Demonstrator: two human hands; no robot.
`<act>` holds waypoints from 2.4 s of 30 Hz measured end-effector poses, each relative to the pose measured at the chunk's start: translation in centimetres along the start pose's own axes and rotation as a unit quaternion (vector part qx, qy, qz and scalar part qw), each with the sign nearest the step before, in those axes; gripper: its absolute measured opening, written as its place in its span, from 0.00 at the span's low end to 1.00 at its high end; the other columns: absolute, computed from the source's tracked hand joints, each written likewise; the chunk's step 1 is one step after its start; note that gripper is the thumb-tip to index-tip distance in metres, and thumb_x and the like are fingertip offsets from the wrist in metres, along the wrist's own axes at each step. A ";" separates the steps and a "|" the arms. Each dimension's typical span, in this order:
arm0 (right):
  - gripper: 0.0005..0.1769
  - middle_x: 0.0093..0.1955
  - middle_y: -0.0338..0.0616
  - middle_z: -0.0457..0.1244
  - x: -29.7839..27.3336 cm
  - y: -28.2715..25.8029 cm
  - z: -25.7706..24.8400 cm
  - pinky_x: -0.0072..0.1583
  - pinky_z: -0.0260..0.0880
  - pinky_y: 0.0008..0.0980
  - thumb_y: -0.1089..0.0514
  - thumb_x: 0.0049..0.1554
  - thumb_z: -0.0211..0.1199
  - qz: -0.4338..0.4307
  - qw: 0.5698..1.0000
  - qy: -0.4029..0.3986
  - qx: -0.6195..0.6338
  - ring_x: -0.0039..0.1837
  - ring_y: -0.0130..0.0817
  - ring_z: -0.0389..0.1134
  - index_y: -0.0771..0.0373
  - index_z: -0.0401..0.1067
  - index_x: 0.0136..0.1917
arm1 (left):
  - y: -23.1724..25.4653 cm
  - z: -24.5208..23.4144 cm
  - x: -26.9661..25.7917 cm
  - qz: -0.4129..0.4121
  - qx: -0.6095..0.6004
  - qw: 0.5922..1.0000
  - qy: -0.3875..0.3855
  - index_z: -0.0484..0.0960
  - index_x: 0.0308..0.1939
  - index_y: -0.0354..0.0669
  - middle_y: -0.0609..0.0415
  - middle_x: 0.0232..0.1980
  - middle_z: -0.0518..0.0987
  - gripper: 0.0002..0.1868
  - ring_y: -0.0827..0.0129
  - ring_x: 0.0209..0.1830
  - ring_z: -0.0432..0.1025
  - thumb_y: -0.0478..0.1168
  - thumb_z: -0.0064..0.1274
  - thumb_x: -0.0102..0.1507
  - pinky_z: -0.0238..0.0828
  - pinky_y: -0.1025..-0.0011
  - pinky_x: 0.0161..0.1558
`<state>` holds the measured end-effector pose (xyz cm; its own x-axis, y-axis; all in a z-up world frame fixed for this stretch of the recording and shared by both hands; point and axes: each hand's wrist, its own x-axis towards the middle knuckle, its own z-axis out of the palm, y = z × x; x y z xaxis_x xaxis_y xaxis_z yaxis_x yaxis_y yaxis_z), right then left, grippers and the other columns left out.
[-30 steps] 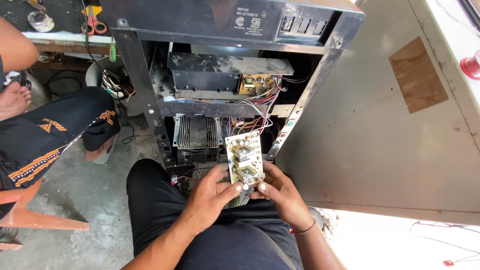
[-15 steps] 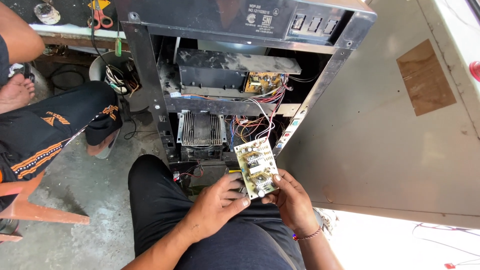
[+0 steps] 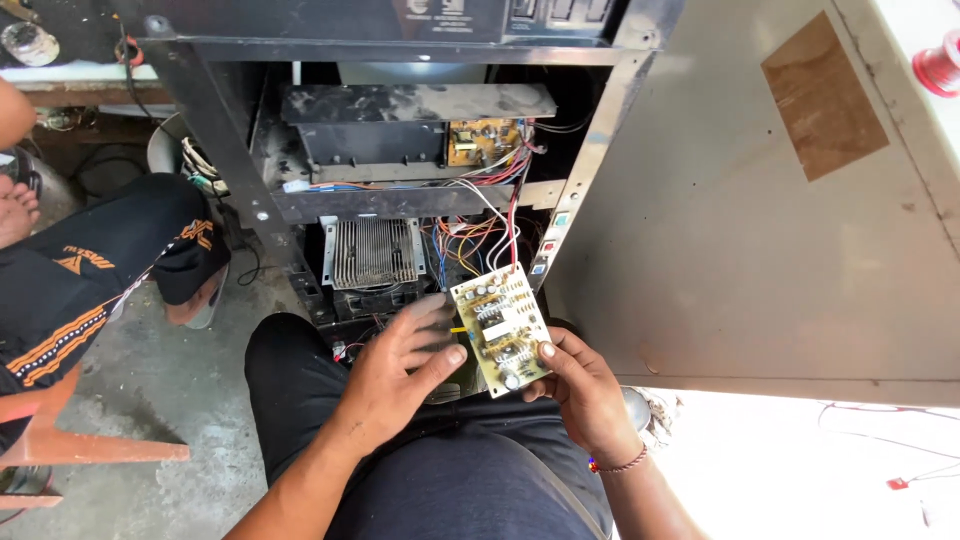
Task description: The person holds a circuit board and connects wires to it while working on an open appliance. They then place the board inside the unit and continue to adjust internal components and wiring.
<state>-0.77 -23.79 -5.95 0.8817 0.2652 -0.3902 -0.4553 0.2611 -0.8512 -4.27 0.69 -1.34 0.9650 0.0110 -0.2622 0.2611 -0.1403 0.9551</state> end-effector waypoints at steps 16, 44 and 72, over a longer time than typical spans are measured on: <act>0.18 0.48 0.55 0.70 -0.6 0.1 -0.3 0.40 0.74 0.31 0.57 0.59 0.62 -0.014 0.999 -0.017 -0.025 0.41 0.41 0.71 0.72 0.73 0.58 | 4.4 1.3 6.0 0.189 0.185 0.962 0.062 0.77 0.64 0.43 0.53 0.61 0.83 0.30 0.65 0.60 0.79 0.52 0.59 0.61 0.74 0.66 0.59; 0.18 0.50 0.56 0.71 -0.6 -0.9 1.0 0.41 0.77 0.33 0.57 0.58 0.62 -0.016 1.000 -0.012 -0.018 0.41 0.40 0.70 0.73 0.75 0.57 | 5.1 1.3 9.4 0.050 -0.186 0.981 -0.014 0.85 0.53 0.39 0.53 0.45 0.85 0.14 0.68 0.45 0.80 0.38 0.57 0.64 0.77 0.73 0.53; 0.21 0.46 0.59 0.70 -0.6 0.6 0.1 0.36 0.74 0.35 0.58 0.58 0.60 0.019 0.996 0.065 0.051 0.34 0.41 0.68 0.77 0.72 0.59 | 6.9 -2.3 8.1 0.432 0.463 0.706 0.317 0.87 0.51 0.50 0.61 0.52 0.84 0.11 0.61 0.54 0.72 0.45 0.55 0.68 0.64 0.62 0.52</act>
<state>-1.56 -23.70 -6.19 0.8691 0.1556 -0.4695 -0.4930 0.3488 -0.7971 5.45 2.11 3.45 0.6475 -0.0759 0.7583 -0.2781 -0.9499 0.1424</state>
